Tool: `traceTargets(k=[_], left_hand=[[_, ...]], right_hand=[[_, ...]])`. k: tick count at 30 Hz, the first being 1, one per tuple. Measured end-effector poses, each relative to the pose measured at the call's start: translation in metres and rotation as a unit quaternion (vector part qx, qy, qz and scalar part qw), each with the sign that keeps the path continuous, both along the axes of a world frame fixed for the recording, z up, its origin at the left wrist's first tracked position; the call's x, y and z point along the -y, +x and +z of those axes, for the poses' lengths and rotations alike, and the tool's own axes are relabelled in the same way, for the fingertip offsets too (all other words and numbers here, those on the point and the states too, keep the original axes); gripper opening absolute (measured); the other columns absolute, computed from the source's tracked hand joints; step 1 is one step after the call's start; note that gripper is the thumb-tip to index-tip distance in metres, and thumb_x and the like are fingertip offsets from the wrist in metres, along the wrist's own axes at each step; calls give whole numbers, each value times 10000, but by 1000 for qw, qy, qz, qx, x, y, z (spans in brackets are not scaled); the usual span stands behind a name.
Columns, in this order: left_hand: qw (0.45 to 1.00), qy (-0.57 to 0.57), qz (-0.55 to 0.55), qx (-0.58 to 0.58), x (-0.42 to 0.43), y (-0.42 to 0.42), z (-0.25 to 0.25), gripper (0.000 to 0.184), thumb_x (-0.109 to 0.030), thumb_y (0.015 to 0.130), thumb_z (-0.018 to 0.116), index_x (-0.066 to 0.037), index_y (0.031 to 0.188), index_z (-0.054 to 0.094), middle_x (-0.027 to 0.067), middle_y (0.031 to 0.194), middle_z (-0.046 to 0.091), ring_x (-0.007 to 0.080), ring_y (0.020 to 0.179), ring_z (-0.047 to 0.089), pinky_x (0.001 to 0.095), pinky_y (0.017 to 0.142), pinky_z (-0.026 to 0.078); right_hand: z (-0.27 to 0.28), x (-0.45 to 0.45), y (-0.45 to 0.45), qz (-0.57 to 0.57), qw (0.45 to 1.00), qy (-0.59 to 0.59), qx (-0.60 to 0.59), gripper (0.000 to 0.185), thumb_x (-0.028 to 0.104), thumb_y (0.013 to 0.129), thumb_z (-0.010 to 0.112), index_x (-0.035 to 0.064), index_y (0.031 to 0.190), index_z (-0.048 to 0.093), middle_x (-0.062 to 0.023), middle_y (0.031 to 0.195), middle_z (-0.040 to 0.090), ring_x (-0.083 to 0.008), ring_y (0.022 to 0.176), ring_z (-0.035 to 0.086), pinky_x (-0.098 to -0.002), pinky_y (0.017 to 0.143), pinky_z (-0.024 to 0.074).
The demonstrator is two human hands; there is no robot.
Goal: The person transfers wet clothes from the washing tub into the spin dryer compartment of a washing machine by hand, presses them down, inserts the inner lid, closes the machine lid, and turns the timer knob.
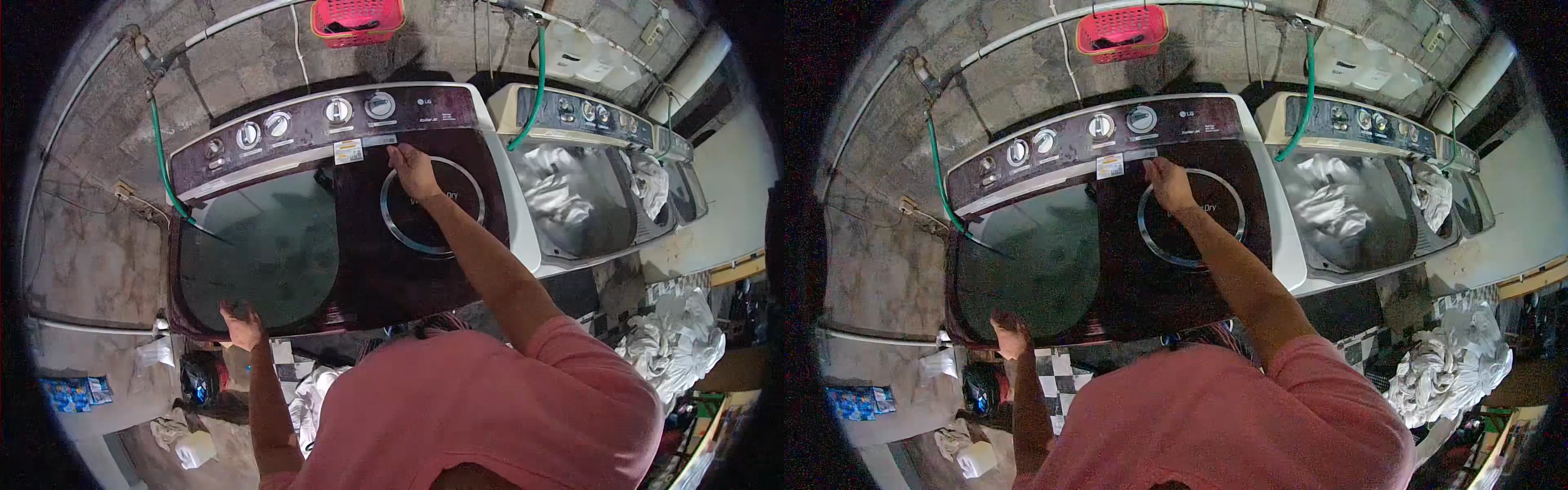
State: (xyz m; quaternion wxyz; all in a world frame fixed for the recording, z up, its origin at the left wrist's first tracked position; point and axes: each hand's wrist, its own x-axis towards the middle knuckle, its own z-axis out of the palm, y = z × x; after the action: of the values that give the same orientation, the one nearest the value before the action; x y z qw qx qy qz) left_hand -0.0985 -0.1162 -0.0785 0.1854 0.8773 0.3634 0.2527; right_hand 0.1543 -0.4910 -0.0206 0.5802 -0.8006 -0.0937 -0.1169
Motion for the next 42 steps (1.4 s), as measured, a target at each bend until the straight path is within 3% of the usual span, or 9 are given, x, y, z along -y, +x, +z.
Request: traceTargets(k=[4,19,24,42], left_hand=[[996,-40,-1,-80,-12,-2,-6,532,-267,803,615,-126,1279,424,71,1119,612,277,906,621,350,701,467],[998,23,10,-52,-13,-3,-16,495,-213,807,601,-131,1263,427,57,1069,615,275,867,616,351,688,459],[999,-9,10,-31,5,0,9,487,-186,797,604,-126,1250,435,57,1058,618,268,876,618,343,690,461],[1000,2,-12,-16,-10,-3,-11,486,-161,794,605,-148,1252,444,50,998,618,252,800,609,347,657,455]], right_hand=[[-11,1,5,14,999,22,19,343,288,925,492,22,713,537,-81,603,517,-206,518,438,-350,525,379],[10,0,-6,-2,1000,-27,11,317,259,925,496,1,748,550,-90,670,585,-209,561,509,-336,564,422],[13,1,-9,6,1000,-22,11,307,246,923,501,-4,751,546,-90,662,583,-209,551,509,-329,550,420],[13,0,-10,-2,999,-27,29,328,262,927,490,2,733,538,-95,640,569,-215,526,496,-339,523,407]])
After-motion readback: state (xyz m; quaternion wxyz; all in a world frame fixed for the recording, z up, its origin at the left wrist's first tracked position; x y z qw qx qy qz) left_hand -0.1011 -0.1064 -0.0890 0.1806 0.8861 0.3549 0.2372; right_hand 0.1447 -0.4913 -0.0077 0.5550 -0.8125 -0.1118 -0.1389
